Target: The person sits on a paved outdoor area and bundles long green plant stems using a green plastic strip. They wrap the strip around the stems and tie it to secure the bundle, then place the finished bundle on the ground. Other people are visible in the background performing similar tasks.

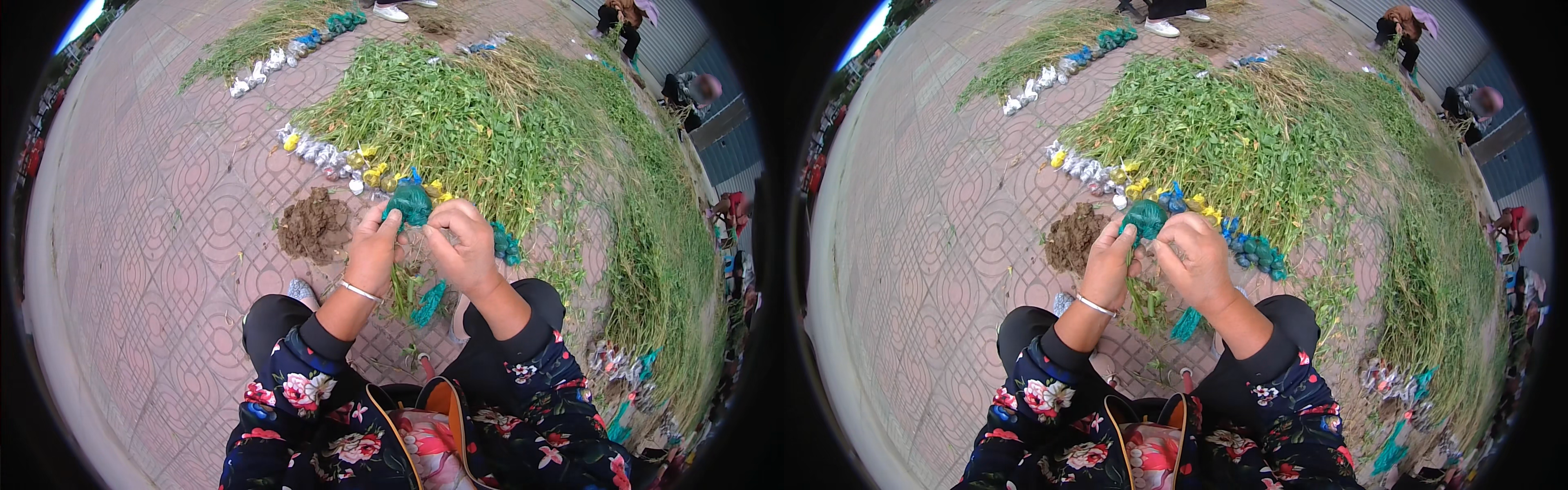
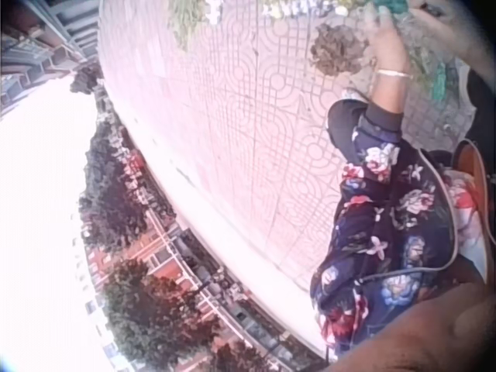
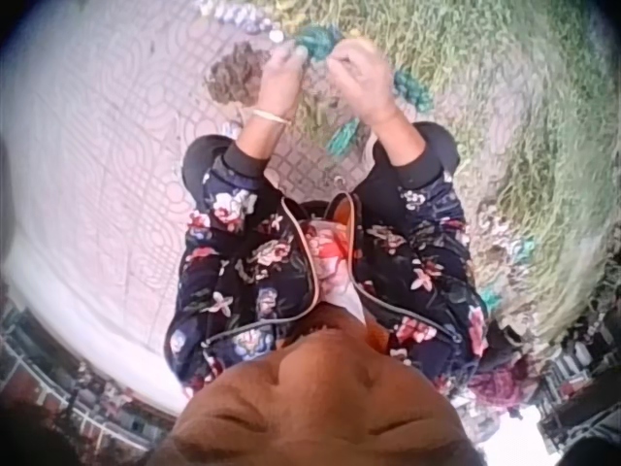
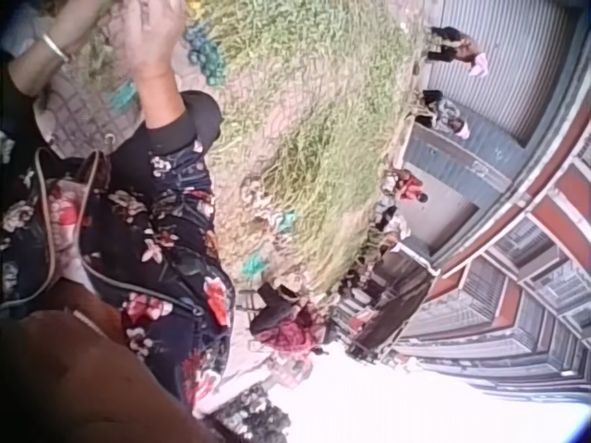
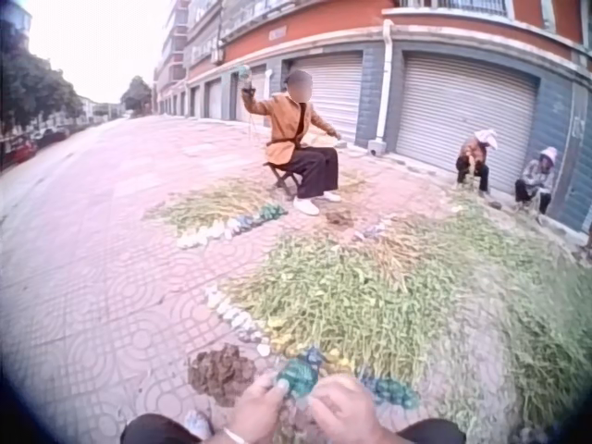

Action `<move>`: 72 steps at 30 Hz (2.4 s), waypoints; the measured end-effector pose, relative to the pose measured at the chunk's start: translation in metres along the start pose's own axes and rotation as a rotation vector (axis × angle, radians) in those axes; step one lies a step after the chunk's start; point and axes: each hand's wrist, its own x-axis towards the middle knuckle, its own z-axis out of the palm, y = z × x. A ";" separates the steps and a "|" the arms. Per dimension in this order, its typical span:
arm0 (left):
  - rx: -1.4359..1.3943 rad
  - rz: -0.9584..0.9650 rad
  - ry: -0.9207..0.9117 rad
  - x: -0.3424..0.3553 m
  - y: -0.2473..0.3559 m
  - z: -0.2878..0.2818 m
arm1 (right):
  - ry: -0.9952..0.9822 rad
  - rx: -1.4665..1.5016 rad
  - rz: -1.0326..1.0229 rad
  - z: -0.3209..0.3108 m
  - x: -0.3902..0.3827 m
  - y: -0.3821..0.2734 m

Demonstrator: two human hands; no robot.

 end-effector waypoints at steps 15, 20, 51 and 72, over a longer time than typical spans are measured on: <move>0.013 -0.111 -0.073 -0.009 0.000 0.004 | -0.075 -0.356 -0.140 0.010 0.002 0.003; 0.069 -0.099 -0.163 -0.007 0.002 -0.005 | -0.161 -0.172 -0.112 0.008 0.003 0.014; 0.527 0.038 -0.238 -0.008 -0.004 -0.006 | -0.331 0.194 0.205 -0.010 0.007 0.022; 0.455 0.270 -0.044 -0.006 -0.021 -0.005 | -0.206 0.000 0.080 0.008 -0.003 0.024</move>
